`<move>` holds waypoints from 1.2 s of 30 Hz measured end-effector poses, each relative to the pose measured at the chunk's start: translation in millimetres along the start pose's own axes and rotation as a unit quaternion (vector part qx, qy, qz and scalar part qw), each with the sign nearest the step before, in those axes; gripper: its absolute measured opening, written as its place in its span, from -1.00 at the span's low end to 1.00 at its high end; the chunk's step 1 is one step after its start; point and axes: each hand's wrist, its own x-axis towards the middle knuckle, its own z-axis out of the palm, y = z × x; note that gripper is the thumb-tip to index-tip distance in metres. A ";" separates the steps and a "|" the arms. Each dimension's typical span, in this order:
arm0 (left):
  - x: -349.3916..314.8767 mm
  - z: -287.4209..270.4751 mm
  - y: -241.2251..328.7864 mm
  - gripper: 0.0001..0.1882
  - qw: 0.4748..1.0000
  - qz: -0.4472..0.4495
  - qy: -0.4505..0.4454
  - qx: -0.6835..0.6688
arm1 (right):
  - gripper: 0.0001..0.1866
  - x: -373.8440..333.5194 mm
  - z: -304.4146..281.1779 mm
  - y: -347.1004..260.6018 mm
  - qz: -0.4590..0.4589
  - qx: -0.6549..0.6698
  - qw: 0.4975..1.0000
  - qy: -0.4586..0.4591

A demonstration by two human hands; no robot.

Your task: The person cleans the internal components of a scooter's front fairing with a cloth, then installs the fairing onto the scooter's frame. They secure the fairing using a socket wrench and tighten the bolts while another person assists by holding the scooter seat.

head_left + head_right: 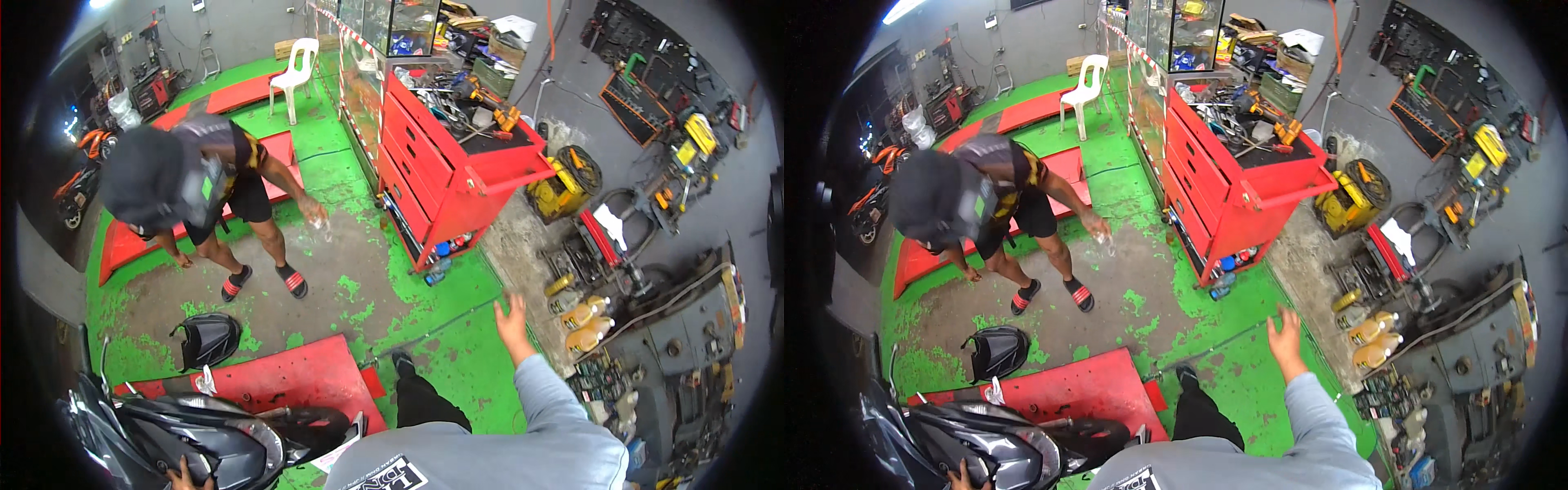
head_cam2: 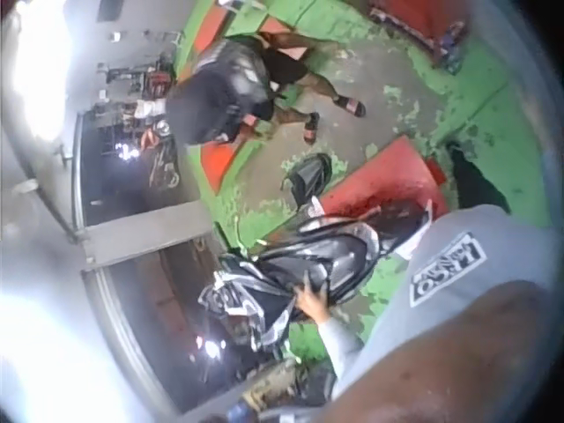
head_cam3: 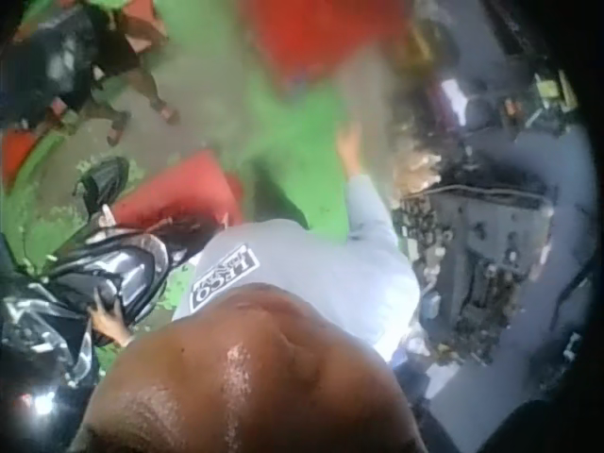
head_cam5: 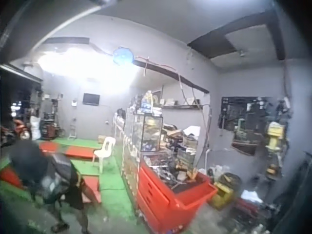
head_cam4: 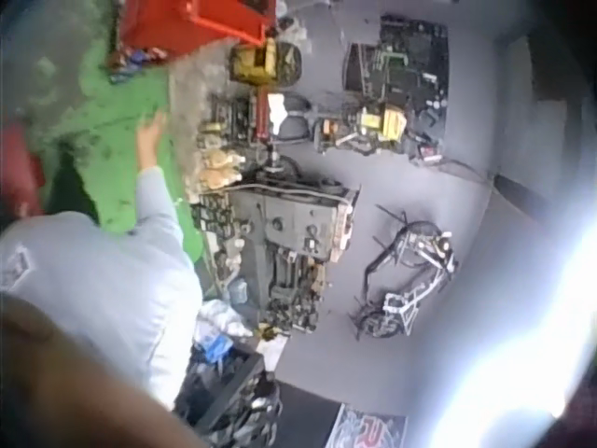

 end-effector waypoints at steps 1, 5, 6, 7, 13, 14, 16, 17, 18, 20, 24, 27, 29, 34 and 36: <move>2.2 -1.5 7.0 -0.12 0.999 -0.016 -0.016 0.028 | -0.51 56.2 13.1 -8.8 -0.035 0.033 0.999 0.010; 15.7 -20.2 41.6 -0.03 0.974 -0.092 -0.105 0.178 | -0.56 254.7 33.7 -96.1 -0.142 0.145 0.978 0.047; 16.2 -11.4 50.9 0.02 0.958 -0.136 -0.108 0.230 | -0.56 294.4 36.2 -110.8 -0.189 0.142 0.968 0.082; 16.0 -2.3 57.1 0.00 0.947 -0.173 -0.116 0.245 | -0.57 330.5 37.3 -123.9 -0.196 0.136 0.968 0.083; 22.2 35.3 100.0 -0.09 0.906 -0.324 -0.060 0.266 | -0.60 504.7 70.3 -147.8 -0.198 0.165 0.960 0.112; 24.3 42.9 100.8 -0.08 0.897 -0.340 -0.035 0.281 | -0.61 523.9 77.1 -147.4 -0.184 0.174 0.962 0.102; 19.6 47.1 98.3 -0.07 0.893 -0.323 -0.037 0.311 | -0.64 561.3 88.2 -138.2 -0.172 0.190 0.962 0.091; 20.7 49.2 94.6 -0.07 0.892 -0.312 -0.037 0.325 | -0.68 577.4 95.1 -130.5 -0.167 0.184 0.964 0.092; 23.0 53.0 94.9 -0.06 0.886 -0.342 -0.058 0.309 | -0.67 593.7 101.1 -121.9 -0.147 0.168 0.972 0.074; 22.1 50.4 95.2 -0.05 0.880 -0.354 -0.053 0.311 | -0.65 611.8 109.2 -117.9 -0.102 0.142 0.984 0.022; 18.5 49.5 97.0 -0.05 0.873 -0.359 -0.051 0.325 | -0.66 630.3 128.4 -111.5 -0.108 0.089 0.984 -0.107; 23.4 54.1 95.3 -0.05 0.874 -0.359 -0.051 0.322 | -0.69 642.4 142.0 -92.7 -0.092 -0.042 0.970 -0.223; 31.0 58.8 92.7 -0.05 0.875 -0.361 -0.045 0.319 | -0.62 659.9 156.2 -82.1 -0.083 -0.127 0.944 -0.293; 16.8 54.1 94.8 -0.04 0.865 -0.375 -0.044 0.329 | -0.38 671.9 178.5 -116.1 -0.030 0.005 0.960 -0.279; 15.2 56.9 94.8 -0.04 0.864 -0.378 -0.042 0.329 | -0.30 683.2 186.5 -122.8 0.010 0.016 0.966 -0.258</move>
